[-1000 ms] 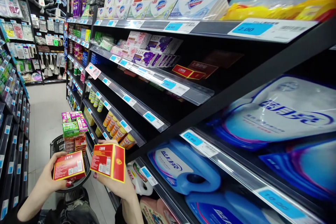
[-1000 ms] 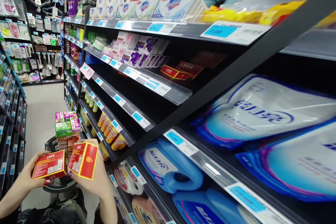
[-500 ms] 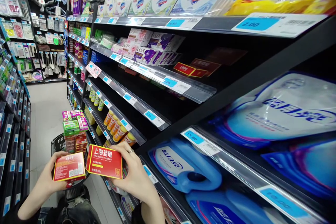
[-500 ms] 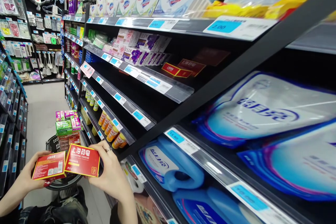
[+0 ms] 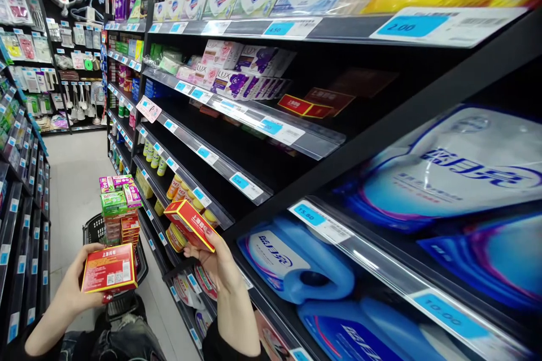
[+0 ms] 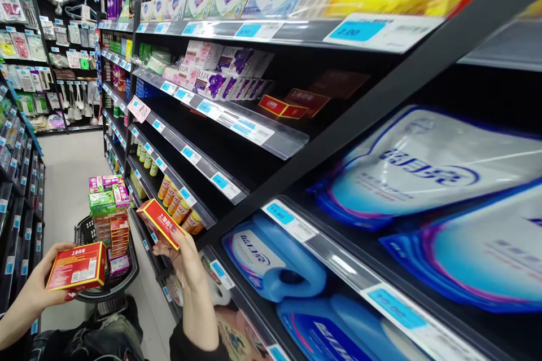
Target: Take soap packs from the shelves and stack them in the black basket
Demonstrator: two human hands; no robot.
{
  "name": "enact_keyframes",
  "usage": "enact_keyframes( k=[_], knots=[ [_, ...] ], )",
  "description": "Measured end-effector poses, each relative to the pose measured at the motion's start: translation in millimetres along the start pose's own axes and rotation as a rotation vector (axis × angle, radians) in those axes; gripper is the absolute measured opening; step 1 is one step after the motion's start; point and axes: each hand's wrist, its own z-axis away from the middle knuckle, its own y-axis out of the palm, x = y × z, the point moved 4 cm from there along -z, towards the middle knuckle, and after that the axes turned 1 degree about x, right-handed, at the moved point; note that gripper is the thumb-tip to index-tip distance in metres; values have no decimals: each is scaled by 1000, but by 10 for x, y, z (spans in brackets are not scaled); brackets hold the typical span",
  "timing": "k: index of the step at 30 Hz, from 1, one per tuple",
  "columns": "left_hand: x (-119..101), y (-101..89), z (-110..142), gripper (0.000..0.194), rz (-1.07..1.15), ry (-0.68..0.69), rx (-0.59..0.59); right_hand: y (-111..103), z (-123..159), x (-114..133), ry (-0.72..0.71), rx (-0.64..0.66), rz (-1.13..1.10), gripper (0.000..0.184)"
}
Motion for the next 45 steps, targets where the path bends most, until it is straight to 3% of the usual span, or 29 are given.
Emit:
enact_keyframes(
  k=[2, 7, 9, 14, 18, 21, 24, 31, 36, 41, 45],
  knots=[
    [-10, 5, 14, 72, 17, 0, -8, -10, 13, 41, -46, 6, 73, 42],
    [2, 14, 46, 76, 119, -48, 32, 43, 165, 322, -555, 42, 532, 53],
    [-4, 26, 60, 77, 153, -59, 53, 65, 222, 363, -638, 86, 600, 56],
    [-139, 67, 140, 83, 206, 18, -44, 85, 261, 323, -544, 175, 650, 55],
    [-305, 114, 198, 79, 138, 224, -134, 237, 290, 144, -383, 317, 688, 60],
    [-363, 223, 179, 70, 38, 367, 25, 438, 340, -41, -251, 444, 589, 65],
    [-341, 332, 151, 68, -67, 422, 211, 612, 385, -155, -186, 496, 451, 65],
    [-284, 382, 72, 68, -161, 336, 265, 664, 426, -212, -140, 414, 457, 67],
    [-338, 389, 63, 65, -151, 162, 254, 651, 476, -302, -24, 416, 384, 107],
    [-299, 410, 95, 74, -76, 24, 263, 678, 453, -384, -87, 417, 191, 85],
    [-245, 419, 103, 76, -98, -17, 243, 652, 409, -393, -125, 421, 193, 84]
  ],
)
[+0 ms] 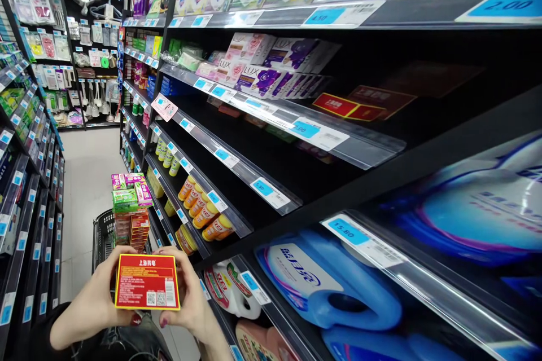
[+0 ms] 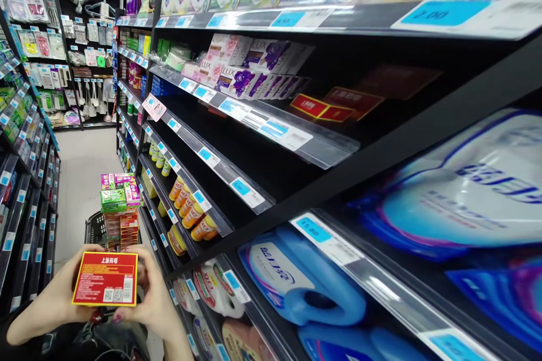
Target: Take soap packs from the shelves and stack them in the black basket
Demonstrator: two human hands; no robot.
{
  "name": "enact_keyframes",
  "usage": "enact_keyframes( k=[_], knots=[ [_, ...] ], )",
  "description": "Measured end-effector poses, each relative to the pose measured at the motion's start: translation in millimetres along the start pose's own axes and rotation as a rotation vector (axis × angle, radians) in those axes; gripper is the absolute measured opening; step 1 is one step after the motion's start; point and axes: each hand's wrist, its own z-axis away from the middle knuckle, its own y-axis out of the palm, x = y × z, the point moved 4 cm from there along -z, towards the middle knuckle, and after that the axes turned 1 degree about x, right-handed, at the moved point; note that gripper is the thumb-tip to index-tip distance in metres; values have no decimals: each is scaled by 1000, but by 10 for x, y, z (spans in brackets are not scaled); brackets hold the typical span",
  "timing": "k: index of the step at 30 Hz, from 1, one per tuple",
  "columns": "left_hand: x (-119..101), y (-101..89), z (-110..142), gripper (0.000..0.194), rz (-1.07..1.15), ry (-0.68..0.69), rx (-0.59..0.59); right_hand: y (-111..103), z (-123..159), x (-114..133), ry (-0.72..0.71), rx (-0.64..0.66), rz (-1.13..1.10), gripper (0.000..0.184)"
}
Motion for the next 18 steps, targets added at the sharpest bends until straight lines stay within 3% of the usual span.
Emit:
enact_keyframes(
  k=[4, 10, 18],
  knots=[
    [-9, -39, 31, 64, 7, -12, -46, -200, 17, 10, -66, -37, 18, 84],
    [-6, -238, 82, 64, 96, -40, -77, -618, 148, 43, -180, -272, -9, 82],
    [39, -298, 52, 63, 84, -37, -92, -614, 184, -28, -101, -363, -101, 90]
  ],
)
